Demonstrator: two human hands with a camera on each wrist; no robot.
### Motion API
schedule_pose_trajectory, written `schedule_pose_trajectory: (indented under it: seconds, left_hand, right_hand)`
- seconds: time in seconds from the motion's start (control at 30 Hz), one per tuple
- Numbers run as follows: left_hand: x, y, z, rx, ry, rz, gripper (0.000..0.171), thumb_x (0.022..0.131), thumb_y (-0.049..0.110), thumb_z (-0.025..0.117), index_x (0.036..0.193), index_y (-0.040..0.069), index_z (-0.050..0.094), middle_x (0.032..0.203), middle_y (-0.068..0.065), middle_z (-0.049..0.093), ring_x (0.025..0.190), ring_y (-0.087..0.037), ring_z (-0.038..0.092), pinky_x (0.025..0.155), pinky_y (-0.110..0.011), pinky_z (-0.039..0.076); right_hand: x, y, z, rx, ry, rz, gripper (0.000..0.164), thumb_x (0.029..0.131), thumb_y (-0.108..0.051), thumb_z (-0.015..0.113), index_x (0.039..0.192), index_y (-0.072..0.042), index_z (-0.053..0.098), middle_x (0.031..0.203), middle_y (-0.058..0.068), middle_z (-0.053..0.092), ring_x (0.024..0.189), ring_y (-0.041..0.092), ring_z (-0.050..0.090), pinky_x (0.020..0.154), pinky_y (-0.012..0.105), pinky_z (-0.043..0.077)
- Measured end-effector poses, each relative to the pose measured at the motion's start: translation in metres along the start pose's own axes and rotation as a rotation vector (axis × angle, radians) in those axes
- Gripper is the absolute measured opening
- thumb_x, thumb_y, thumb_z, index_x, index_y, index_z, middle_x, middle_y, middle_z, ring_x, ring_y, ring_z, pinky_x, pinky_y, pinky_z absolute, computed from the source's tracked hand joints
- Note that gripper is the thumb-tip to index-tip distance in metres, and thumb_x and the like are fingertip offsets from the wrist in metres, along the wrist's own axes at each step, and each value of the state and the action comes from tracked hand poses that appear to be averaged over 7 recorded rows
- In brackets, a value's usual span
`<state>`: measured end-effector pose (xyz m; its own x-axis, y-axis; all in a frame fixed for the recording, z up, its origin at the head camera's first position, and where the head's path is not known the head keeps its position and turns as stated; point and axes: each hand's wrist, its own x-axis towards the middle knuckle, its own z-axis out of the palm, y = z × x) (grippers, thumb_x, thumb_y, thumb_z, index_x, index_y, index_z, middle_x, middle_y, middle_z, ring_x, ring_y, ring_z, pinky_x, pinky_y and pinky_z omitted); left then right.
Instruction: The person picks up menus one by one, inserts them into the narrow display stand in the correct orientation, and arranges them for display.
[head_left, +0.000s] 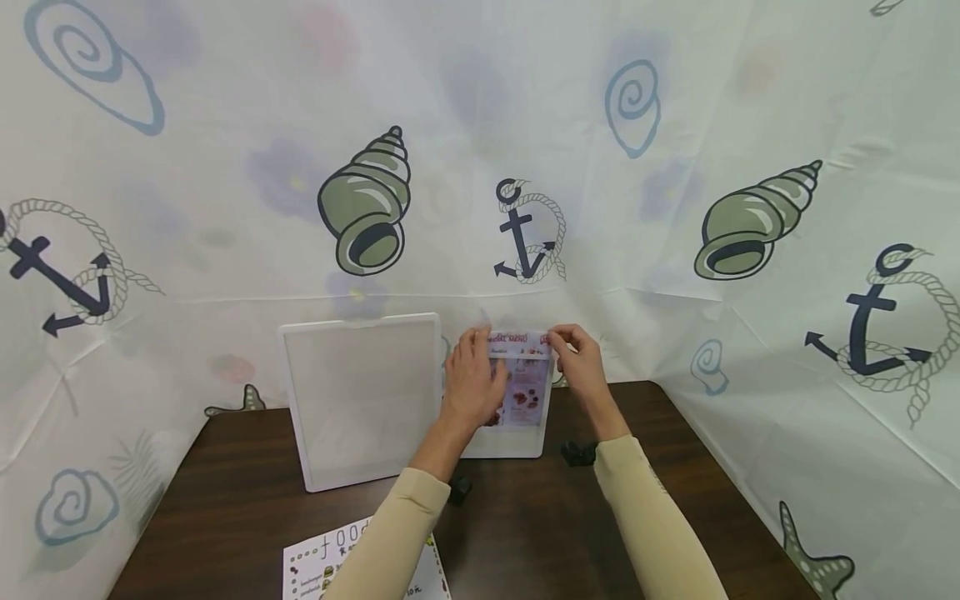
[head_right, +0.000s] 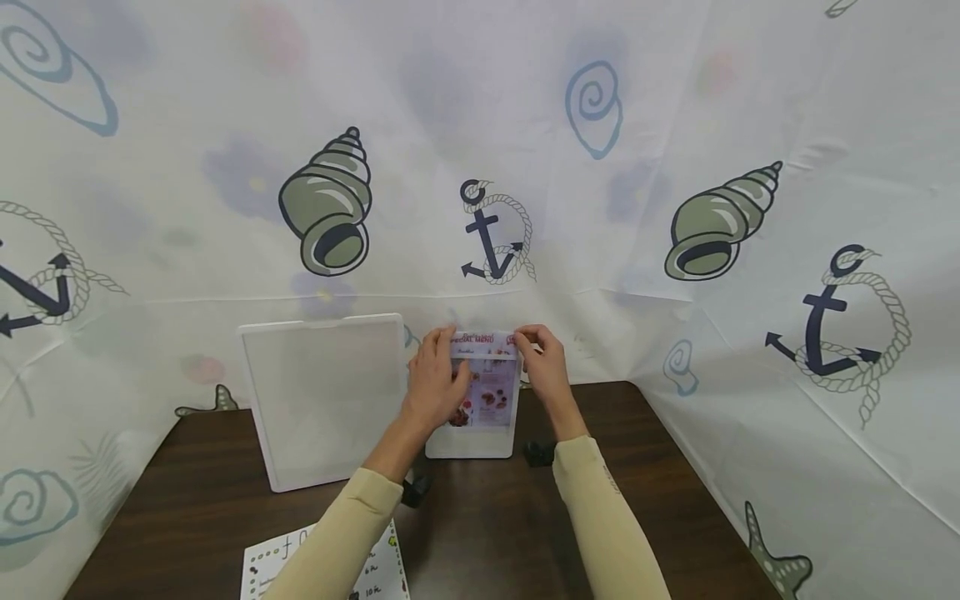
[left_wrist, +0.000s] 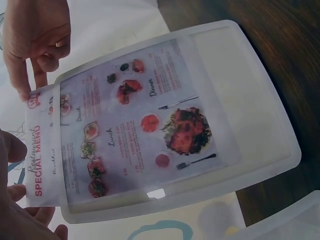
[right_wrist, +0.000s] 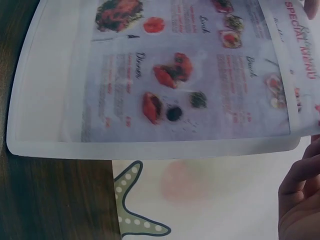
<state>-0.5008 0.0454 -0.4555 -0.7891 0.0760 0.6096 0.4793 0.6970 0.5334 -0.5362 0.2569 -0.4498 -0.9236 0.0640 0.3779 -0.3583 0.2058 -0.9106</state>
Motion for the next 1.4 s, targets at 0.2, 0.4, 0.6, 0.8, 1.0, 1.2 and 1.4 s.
schedule_pose_trajectory:
  seconds: [0.2, 0.4, 0.6, 0.8, 1.0, 1.2, 1.4]
  left_hand:
    - [-0.002, -0.002, 0.0, 0.044, -0.067, -0.034, 0.063, 0.102, 0.02, 0.061, 0.16, 0.002, 0.042, 0.152, -0.025, 0.049, 0.139, -0.043, 0.053, 0.117, -0.064, 0.039]
    - [-0.003, -0.001, -0.002, 0.117, -0.105, -0.056, 0.062, 0.102, 0.022, 0.06, 0.159, 0.004, 0.045, 0.152, -0.023, 0.052, 0.14, -0.041, 0.055, 0.118, -0.061, 0.041]
    - [-0.005, 0.0, -0.002, 0.257, -0.138, -0.048, 0.056, 0.104, 0.023, 0.06, 0.155, 0.003, 0.049, 0.152, -0.021, 0.053, 0.142, -0.039, 0.054, 0.119, -0.059, 0.041]
    - [-0.006, 0.002, -0.004, 0.438, -0.145, -0.027, 0.051, 0.104, 0.026, 0.059, 0.149, 0.005, 0.054, 0.148, -0.017, 0.057, 0.14, -0.036, 0.054, 0.116, -0.055, 0.045]
    - [-0.005, 0.005, -0.005, 0.479, -0.184, -0.038, 0.049, 0.105, 0.028, 0.057, 0.149, 0.006, 0.054, 0.148, -0.016, 0.056, 0.14, -0.035, 0.053, 0.115, -0.054, 0.047]
    - [-0.006, 0.005, -0.004, 0.48, -0.169, -0.032, 0.048, 0.105, 0.028, 0.059, 0.147, 0.005, 0.056, 0.147, -0.017, 0.057, 0.139, -0.035, 0.053, 0.113, -0.054, 0.048]
    - [-0.007, 0.002, -0.004, 0.384, -0.092, 0.015, 0.044, 0.102, 0.022, 0.062, 0.142, 0.005, 0.062, 0.146, -0.017, 0.061, 0.137, -0.037, 0.058, 0.108, -0.054, 0.053]
  right_hand:
    - [-0.003, -0.001, 0.0, -0.056, -0.01, -0.023, 0.029, 0.11, -0.024, 0.065, 0.123, 0.001, 0.071, 0.121, 0.025, 0.068, 0.082, 0.037, 0.055, 0.065, 0.026, 0.047]
    - [-0.006, 0.006, -0.002, -0.116, 0.005, 0.005, 0.026, 0.109, -0.028, 0.067, 0.119, -0.005, 0.074, 0.123, 0.015, 0.068, 0.088, 0.04, 0.057, 0.068, 0.027, 0.048]
    - [-0.008, 0.011, -0.002, -0.143, -0.011, 0.011, 0.025, 0.109, -0.026, 0.067, 0.119, -0.004, 0.075, 0.127, 0.016, 0.066, 0.082, 0.035, 0.057, 0.072, 0.029, 0.049]
    - [-0.01, 0.014, -0.001, -0.147, -0.018, 0.001, 0.024, 0.109, -0.023, 0.067, 0.119, -0.004, 0.075, 0.13, 0.017, 0.064, 0.072, 0.021, 0.052, 0.068, 0.026, 0.048]
    - [-0.012, 0.017, -0.001, -0.155, -0.014, 0.002, 0.025, 0.109, -0.025, 0.067, 0.121, -0.005, 0.075, 0.131, 0.017, 0.063, 0.07, 0.016, 0.052, 0.065, 0.026, 0.046]
    - [-0.013, 0.019, -0.001, -0.132, -0.025, -0.004, 0.03, 0.109, -0.026, 0.066, 0.124, -0.001, 0.074, 0.134, 0.019, 0.064, 0.066, 0.011, 0.051, 0.066, 0.025, 0.047]
    - [-0.015, 0.011, -0.002, -0.144, -0.024, 0.032, 0.031, 0.11, -0.022, 0.064, 0.127, 0.003, 0.071, 0.138, 0.022, 0.061, 0.071, 0.02, 0.055, 0.065, 0.026, 0.046]
